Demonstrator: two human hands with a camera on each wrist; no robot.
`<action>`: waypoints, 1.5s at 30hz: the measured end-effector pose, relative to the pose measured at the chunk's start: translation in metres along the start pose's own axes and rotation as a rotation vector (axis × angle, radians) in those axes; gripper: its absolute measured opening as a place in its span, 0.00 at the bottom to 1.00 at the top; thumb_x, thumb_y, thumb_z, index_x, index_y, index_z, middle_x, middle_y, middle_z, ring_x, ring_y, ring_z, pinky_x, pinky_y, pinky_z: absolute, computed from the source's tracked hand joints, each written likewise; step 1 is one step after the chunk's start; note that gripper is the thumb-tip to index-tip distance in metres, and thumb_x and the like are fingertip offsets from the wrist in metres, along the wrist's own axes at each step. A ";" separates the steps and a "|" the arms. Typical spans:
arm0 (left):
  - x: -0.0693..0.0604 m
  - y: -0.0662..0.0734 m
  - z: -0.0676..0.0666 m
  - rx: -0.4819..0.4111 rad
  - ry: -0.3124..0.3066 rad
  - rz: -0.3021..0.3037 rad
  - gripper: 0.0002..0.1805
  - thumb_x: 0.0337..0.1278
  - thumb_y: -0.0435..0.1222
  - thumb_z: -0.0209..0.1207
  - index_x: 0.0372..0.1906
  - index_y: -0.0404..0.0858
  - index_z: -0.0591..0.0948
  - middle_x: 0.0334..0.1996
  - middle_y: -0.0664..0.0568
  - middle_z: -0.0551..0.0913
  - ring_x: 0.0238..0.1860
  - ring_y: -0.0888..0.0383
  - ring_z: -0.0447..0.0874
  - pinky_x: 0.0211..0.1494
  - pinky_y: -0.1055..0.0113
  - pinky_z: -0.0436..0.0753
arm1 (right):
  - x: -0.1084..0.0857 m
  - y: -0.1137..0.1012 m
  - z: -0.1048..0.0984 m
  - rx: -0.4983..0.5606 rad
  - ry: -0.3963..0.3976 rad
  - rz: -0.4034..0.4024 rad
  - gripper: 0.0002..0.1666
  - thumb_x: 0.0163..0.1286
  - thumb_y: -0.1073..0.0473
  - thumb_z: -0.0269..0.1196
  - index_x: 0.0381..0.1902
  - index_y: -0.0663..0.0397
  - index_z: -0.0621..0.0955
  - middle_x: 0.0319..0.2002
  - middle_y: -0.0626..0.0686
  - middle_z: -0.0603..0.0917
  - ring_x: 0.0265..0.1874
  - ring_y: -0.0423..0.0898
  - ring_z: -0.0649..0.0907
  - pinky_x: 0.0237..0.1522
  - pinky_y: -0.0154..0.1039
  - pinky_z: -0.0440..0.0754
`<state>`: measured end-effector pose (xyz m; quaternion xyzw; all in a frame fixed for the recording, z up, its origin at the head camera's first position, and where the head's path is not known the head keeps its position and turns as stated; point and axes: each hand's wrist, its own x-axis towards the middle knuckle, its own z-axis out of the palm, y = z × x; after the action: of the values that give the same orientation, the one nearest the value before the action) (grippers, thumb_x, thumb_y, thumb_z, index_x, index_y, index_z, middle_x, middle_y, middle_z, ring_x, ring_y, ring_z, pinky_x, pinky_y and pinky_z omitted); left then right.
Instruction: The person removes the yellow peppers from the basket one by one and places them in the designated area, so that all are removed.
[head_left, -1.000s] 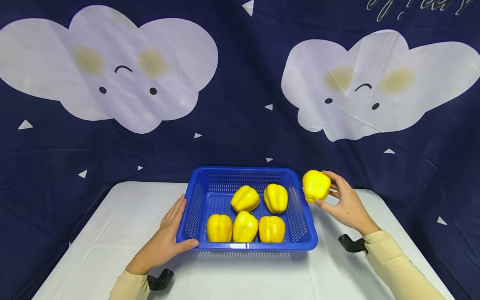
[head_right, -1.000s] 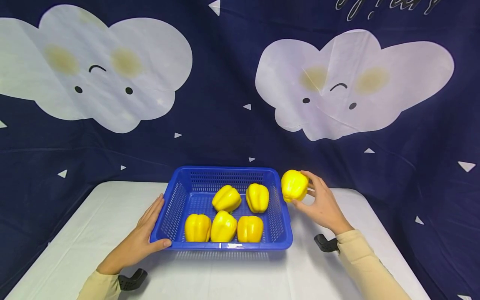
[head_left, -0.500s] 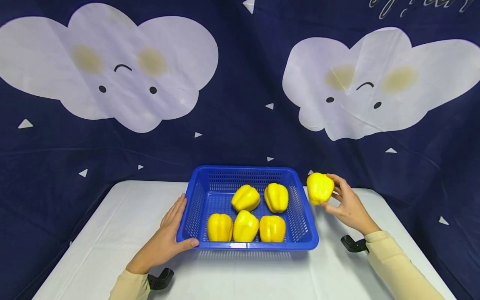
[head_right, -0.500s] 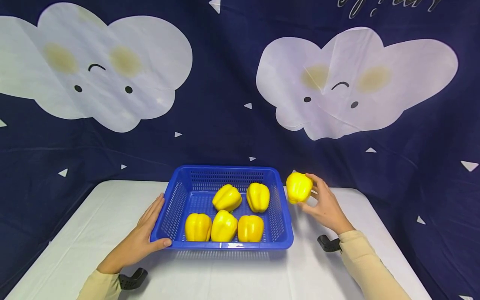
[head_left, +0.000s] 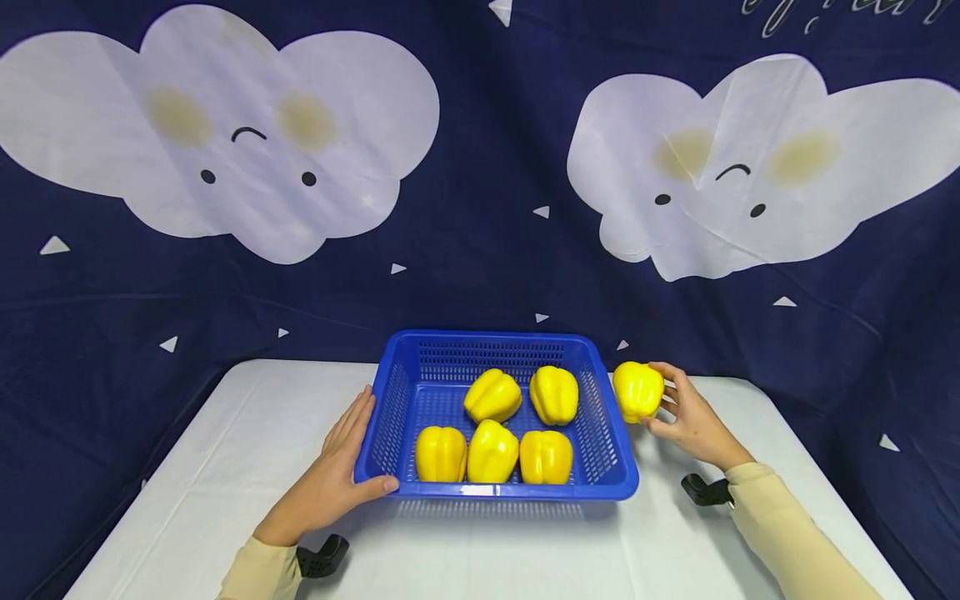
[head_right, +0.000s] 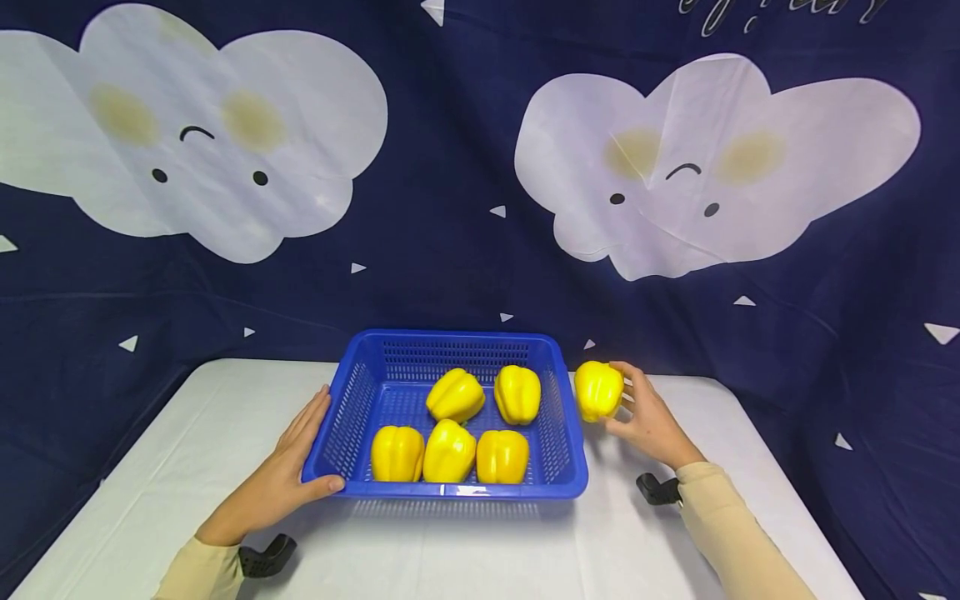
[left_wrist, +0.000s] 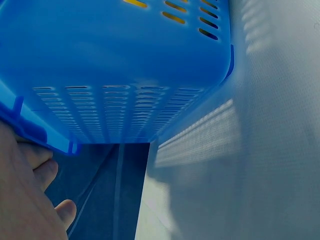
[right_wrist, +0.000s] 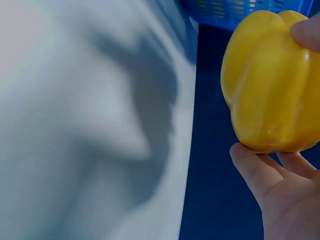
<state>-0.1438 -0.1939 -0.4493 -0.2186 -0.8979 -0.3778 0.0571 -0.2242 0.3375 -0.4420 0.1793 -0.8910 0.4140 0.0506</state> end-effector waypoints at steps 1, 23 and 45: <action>0.000 0.000 0.000 0.002 0.000 -0.001 0.62 0.52 0.46 0.72 0.81 0.33 0.43 0.81 0.46 0.35 0.80 0.40 0.34 0.72 0.29 0.45 | 0.000 0.002 0.000 0.000 -0.003 0.007 0.55 0.57 0.71 0.72 0.75 0.63 0.52 0.72 0.69 0.58 0.67 0.75 0.66 0.62 0.68 0.68; 0.000 0.001 0.000 -0.005 -0.002 -0.003 0.62 0.53 0.46 0.72 0.81 0.34 0.43 0.82 0.47 0.35 0.80 0.41 0.34 0.72 0.29 0.45 | -0.004 0.033 0.002 -0.127 -0.018 0.058 0.53 0.58 0.69 0.71 0.74 0.65 0.54 0.70 0.71 0.61 0.66 0.73 0.67 0.59 0.62 0.74; 0.000 -0.001 0.001 -0.005 -0.001 0.004 0.61 0.53 0.46 0.72 0.81 0.34 0.43 0.81 0.46 0.35 0.80 0.41 0.34 0.71 0.28 0.45 | -0.007 0.036 -0.002 -0.133 -0.102 0.133 0.59 0.55 0.69 0.70 0.76 0.69 0.48 0.71 0.77 0.55 0.64 0.79 0.68 0.58 0.63 0.74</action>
<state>-0.1447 -0.1939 -0.4505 -0.2207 -0.8966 -0.3797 0.0568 -0.2309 0.3623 -0.4681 0.1371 -0.9279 0.3467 -0.0106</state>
